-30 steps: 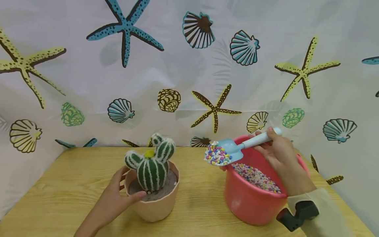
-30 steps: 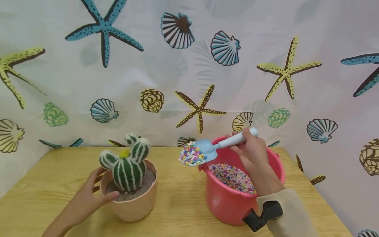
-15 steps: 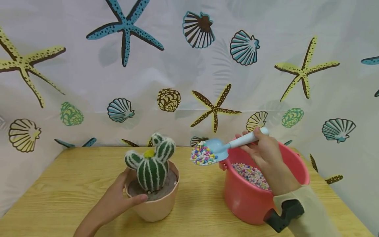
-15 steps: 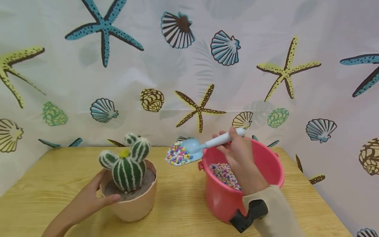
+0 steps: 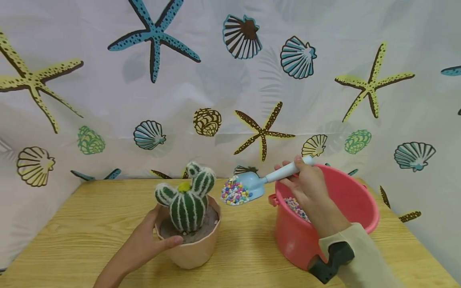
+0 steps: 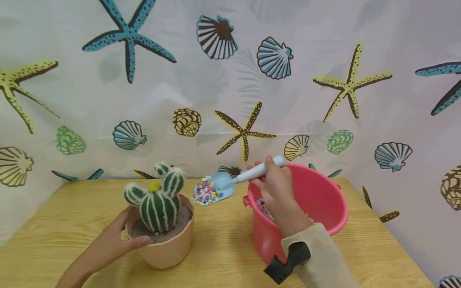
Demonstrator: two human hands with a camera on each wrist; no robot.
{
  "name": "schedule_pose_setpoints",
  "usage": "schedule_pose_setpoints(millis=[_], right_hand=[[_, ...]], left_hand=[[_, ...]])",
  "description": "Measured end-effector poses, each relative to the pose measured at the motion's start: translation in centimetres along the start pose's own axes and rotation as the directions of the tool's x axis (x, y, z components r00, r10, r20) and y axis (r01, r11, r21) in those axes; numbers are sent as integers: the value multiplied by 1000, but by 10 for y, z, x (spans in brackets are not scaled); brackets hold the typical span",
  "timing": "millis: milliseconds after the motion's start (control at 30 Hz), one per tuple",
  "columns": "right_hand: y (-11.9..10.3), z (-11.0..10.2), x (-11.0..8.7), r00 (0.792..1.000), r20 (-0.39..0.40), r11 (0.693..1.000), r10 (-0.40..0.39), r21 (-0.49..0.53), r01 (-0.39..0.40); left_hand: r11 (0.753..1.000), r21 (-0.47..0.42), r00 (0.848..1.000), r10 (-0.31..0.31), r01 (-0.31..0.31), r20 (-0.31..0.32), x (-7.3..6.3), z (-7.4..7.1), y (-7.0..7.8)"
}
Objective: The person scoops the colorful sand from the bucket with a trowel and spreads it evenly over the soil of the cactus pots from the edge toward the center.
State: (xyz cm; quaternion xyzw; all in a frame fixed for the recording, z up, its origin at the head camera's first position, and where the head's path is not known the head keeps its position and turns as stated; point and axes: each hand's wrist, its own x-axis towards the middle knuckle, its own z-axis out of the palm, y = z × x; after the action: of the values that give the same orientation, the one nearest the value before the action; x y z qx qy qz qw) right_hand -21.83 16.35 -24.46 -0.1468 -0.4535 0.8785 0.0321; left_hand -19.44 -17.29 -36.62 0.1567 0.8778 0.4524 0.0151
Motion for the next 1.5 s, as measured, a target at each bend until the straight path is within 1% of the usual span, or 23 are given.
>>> schedule_pose_setpoints(millis=[100, 300, 567, 800, 967, 1067, 1200, 1367, 1500], right_hand=[[4, 4, 0, 1000, 1, 1000, -8, -22, 8], [11, 8, 0, 999, 31, 998, -34, -53, 36], [18, 15, -2, 996, 66, 993, -53, -104, 60], [26, 20, -1, 991, 104, 982, -83, -158, 99], [31, 23, -1, 989, 111, 965, -96, -233, 120], [34, 25, 0, 987, 116, 962, -115, -236, 140], [38, 28, 1, 981, 132, 962, -139, -217, 166], [43, 30, 1, 971, 166, 940, -173, -267, 213], [45, 33, 1, 958, 196, 919, -211, -294, 262]], left_hand=[[1000, 5, 1000, 3, -3, -5, 0, 1, -1], [1000, 5, 1000, 13, -13, -7, 0, 3, -1], [1000, 17, 999, 27, -27, -27, 0, 4, 0], [1000, 16, 1000, 12, -11, -21, 0, 3, 1], [999, 19, 999, 30, -29, -30, 0, 3, 1], [999, 23, 999, 39, -38, -31, 1, 3, 1], [1000, 20, 999, 21, -20, -27, 0, 3, 1], [1000, 15, 1000, 3, -3, -14, 0, 1, 1], [1000, 20, 1000, -11, 11, -5, -1, -1, 0]])
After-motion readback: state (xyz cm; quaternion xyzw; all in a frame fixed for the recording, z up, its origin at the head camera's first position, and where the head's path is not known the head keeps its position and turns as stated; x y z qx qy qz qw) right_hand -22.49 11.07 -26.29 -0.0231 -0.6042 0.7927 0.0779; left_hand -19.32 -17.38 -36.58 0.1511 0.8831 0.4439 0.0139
